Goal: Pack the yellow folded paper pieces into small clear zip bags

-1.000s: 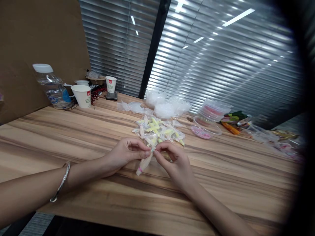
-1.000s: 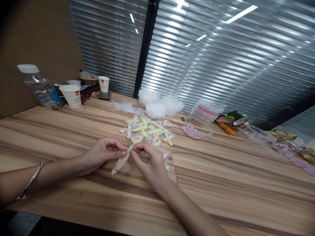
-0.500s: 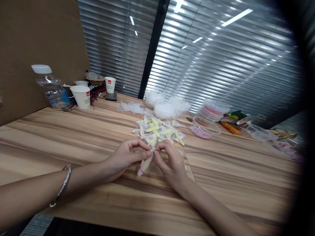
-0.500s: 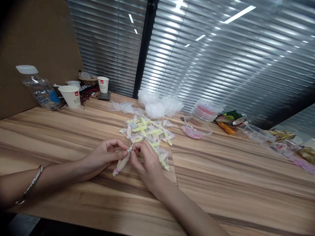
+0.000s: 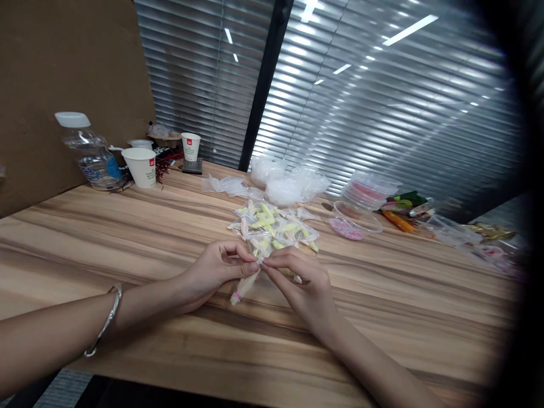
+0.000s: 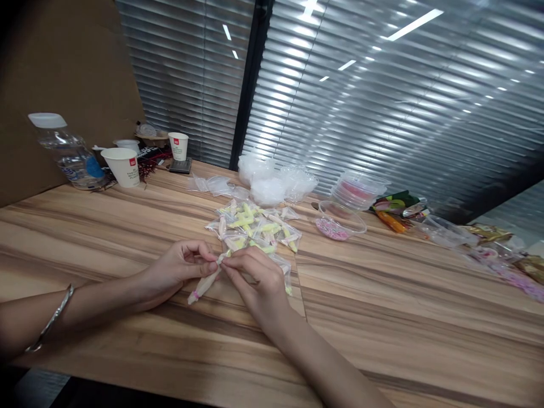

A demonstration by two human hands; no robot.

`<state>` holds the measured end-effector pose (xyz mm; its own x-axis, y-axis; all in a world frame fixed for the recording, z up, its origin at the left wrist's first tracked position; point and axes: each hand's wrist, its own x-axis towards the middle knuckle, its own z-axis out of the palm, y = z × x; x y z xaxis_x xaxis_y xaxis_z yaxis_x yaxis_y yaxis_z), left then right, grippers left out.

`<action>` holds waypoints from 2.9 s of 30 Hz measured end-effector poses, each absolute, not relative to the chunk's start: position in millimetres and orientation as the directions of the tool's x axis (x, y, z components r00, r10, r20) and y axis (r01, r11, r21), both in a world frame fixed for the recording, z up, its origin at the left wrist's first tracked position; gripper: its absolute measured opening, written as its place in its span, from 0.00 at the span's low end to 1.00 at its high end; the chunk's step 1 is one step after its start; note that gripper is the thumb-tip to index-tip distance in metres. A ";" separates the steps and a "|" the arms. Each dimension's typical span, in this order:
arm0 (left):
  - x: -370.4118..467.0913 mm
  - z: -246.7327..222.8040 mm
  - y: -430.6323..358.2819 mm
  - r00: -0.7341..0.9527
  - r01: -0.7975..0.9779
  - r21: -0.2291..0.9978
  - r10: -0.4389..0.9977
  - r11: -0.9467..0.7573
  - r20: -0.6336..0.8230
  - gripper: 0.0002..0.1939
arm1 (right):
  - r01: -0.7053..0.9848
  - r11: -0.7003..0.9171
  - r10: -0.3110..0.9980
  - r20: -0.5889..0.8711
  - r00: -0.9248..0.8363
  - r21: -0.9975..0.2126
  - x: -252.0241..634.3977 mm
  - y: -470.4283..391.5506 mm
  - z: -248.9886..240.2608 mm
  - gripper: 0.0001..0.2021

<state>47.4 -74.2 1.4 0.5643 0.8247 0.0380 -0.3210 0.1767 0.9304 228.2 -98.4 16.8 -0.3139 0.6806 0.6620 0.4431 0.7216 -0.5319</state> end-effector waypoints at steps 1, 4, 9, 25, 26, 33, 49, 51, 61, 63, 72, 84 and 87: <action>47.2 1.5 -74.2 0.565 -0.316 0.931 0.824 0.184 0.028 0.11 | 0.453 0.726 0.674 0.666 -0.318 -0.518 228.6 -98.8 17.4 0.07; 46.2 1.9 -73.7 0.582 -0.286 0.939 0.813 0.192 0.011 0.11 | 0.478 0.721 0.677 0.658 -0.330 -0.502 230.0 -100.0 18.6 0.06; 46.0 2.3 -73.4 0.560 -0.257 0.956 0.828 0.140 0.029 0.11 | 0.506 0.722 0.680 0.620 -0.391 -0.472 230.6 -98.4 14.2 0.04; 53.3 11.5 -77.0 0.460 -0.266 0.956 0.888 0.120 0.017 0.11 | 0.368 0.483 0.875 0.419 -0.243 -0.795 220.7 -95.6 3.3 0.05; 53.6 11.6 -77.1 0.455 -0.267 0.957 0.890 0.113 0.022 0.11 | 0.347 0.468 0.882 0.406 -0.239 -0.812 220.4 -95.2 2.0 0.06; 54.2 10.0 -76.5 0.440 -0.257 0.963 0.897 0.081 0.042 0.12 | 0.316 0.432 0.897 0.365 -0.251 -0.845 217.6 -96.7 1.4 0.07; 54.6 3.9 -75.0 0.379 -0.140 0.981 0.908 -0.133 0.178 0.11 | 0.413 0.554 0.833 0.487 -0.263 -0.723 210.9 -101.2 -1.7 0.04; 54.1 3.8 -75.0 0.373 -0.131 0.981 0.910 -0.141 0.181 0.11 | 0.443 0.562 0.827 0.492 -0.274 -0.699 210.6 -101.9 -1.4 0.04; 54.2 6.8 -78.9 0.371 -0.317 0.948 0.920 0.000 0.124 0.13 | 0.515 0.608 0.780 0.577 -0.242 -0.605 211.8 -99.9 -2.9 0.04; 54.9 6.1 -78.1 0.379 -0.348 0.937 0.917 0.014 0.127 0.12 | 0.533 0.626 0.760 0.600 -0.251 -0.570 212.4 -99.9 -4.2 0.03; 53.5 3.8 -75.7 0.407 -0.360 0.921 0.913 0.146 0.015 0.10 | 0.603 0.640 0.721 0.645 -0.255 -0.476 213.3 -100.6 -5.8 0.03; 51.4 6.2 -78.8 0.575 -0.407 0.851 0.817 0.334 -0.046 0.12 | 0.594 0.618 0.698 0.707 -0.114 -0.515 219.7 -95.4 0.0 0.04; 51.3 4.3 -78.9 0.548 -0.407 0.852 0.834 0.330 -0.061 0.11 | 0.583 0.629 0.698 0.704 -0.133 -0.514 218.1 -96.5 -0.5 0.04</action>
